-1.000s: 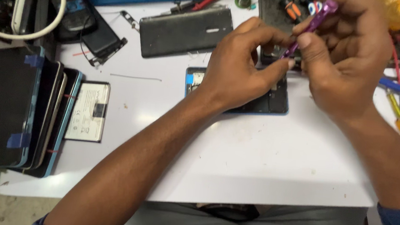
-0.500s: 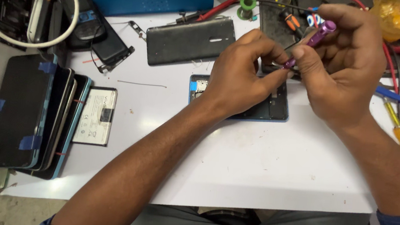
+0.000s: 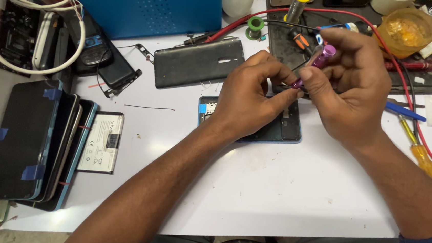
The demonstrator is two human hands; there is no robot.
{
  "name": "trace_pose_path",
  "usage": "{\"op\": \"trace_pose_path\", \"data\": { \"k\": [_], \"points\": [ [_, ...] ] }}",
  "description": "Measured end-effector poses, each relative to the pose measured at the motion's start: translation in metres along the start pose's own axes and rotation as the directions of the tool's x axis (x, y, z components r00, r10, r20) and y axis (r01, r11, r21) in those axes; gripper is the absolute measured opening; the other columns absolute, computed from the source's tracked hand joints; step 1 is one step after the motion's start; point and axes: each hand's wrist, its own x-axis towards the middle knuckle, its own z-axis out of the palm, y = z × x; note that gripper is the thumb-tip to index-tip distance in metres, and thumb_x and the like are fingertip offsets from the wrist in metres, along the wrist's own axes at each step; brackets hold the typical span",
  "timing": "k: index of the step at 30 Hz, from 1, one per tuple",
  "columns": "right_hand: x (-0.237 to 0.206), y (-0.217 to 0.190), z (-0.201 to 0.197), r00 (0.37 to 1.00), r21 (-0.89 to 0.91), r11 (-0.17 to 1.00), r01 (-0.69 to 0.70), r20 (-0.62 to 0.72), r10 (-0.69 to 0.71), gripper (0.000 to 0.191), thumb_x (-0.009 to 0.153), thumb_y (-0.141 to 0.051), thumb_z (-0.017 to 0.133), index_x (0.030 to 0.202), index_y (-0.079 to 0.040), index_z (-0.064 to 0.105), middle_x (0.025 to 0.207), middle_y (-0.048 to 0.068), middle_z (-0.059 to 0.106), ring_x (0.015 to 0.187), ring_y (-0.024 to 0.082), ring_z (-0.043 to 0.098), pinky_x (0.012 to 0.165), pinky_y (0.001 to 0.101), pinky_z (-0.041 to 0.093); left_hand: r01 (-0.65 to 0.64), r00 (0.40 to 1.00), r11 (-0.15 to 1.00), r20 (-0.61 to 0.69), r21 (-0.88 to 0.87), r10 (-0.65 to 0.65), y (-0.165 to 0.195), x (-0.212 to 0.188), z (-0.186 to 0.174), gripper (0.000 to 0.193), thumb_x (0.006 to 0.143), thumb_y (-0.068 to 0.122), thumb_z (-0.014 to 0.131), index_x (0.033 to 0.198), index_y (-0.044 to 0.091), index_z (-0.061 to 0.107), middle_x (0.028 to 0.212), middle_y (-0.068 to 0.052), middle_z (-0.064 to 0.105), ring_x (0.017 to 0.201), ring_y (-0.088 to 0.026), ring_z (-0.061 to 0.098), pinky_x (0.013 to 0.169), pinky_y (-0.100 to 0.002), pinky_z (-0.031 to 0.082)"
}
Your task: The person disassembles a smartphone on a repair bench. They use a purple pry tool to lift components, unscrew screws from the exposed motherboard with a screwdriver, and finally lift the motherboard out of the phone body and handle it in both hands.
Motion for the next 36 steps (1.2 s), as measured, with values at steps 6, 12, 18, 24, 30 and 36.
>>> {"op": "trace_pose_path", "data": {
  "k": [6, 12, 18, 24, 30, 36],
  "points": [
    [-0.008, 0.01, -0.005, 0.998, 0.001, 0.999, -0.051, -0.035, 0.051, 0.026, 0.117, -0.008, 0.064, 0.136, 0.004, 0.052, 0.103, 0.009, 0.066, 0.077, 0.005, 0.059, 0.064, 0.0179, 0.051, -0.038, 0.999, 0.999, -0.025, -0.026, 0.037, 0.002, 0.001, -0.011, 0.024, 0.077, 0.016, 0.08, 0.1, 0.01, 0.075, 0.095, 0.0, 0.066, 0.077, -0.012, 0.061, 0.066, -0.028, 0.049],
    [-0.003, 0.008, -0.009, 0.99, 0.027, 1.0, 0.006, -0.139, -0.002, 0.025, 0.124, -0.018, 0.055, 0.137, 0.002, 0.046, 0.098, 0.011, 0.07, 0.062, 0.005, 0.052, 0.056, 0.0166, 0.043, 0.074, 0.989, 0.959, 0.104, 0.273, -0.106, 0.014, 0.009, -0.037, 0.032, 0.073, 0.028, 0.078, 0.1, 0.011, 0.078, 0.091, -0.003, 0.071, 0.081, -0.017, 0.065, 0.072, -0.032, 0.051],
    [-0.001, 0.007, -0.016, 0.981, 0.043, 0.999, -0.033, -0.19, 0.041, 0.027, 0.12, -0.021, 0.052, 0.135, 0.0, 0.046, 0.086, 0.009, 0.067, 0.055, 0.004, 0.045, 0.052, 0.017, 0.035, -0.082, 0.94, 0.819, 0.316, 0.568, -0.126, 0.034, -0.008, -0.051, 0.076, 0.057, 0.052, 0.091, 0.11, 0.001, 0.073, 0.102, -0.016, 0.067, 0.103, -0.033, 0.058, 0.084, -0.047, 0.045],
    [0.001, 0.009, -0.027, 0.988, 0.053, 0.998, 0.016, -0.157, -0.007, 0.024, 0.126, -0.019, 0.053, 0.138, 0.001, 0.046, 0.087, 0.01, 0.067, 0.06, 0.006, 0.05, 0.055, 0.0173, 0.038, -0.056, 0.904, 0.745, 0.351, 0.665, -0.245, 0.059, -0.011, -0.05, 0.074, 0.055, 0.049, 0.095, 0.105, 0.0, 0.071, 0.108, -0.018, 0.062, 0.106, -0.035, 0.055, 0.09, -0.049, 0.043],
    [0.008, 0.003, -0.036, 0.979, 0.002, 0.994, 0.113, -0.169, -0.111, 0.02, 0.129, -0.015, 0.051, 0.138, 0.002, 0.046, 0.107, 0.013, 0.064, 0.078, 0.012, 0.064, 0.069, 0.0215, 0.052, 0.058, 0.87, 0.74, 0.329, 0.671, -0.366, 0.073, -0.01, -0.046, 0.083, 0.051, 0.044, 0.099, 0.107, -0.003, 0.061, 0.095, -0.019, 0.068, 0.092, -0.034, 0.066, 0.081, -0.045, 0.052],
    [0.014, -0.009, -0.039, 0.978, -0.023, 0.994, 0.11, -0.177, -0.112, 0.02, 0.125, -0.016, 0.051, 0.13, 0.004, 0.047, 0.091, 0.009, 0.063, 0.074, 0.012, 0.065, 0.063, 0.0216, 0.05, 0.278, 0.845, 0.757, 0.224, 0.591, -0.486, 0.078, -0.018, -0.047, 0.053, 0.068, 0.029, 0.09, 0.111, 0.006, 0.067, 0.095, -0.015, 0.076, 0.088, -0.029, 0.074, 0.078, -0.043, 0.055]
  ]
}}
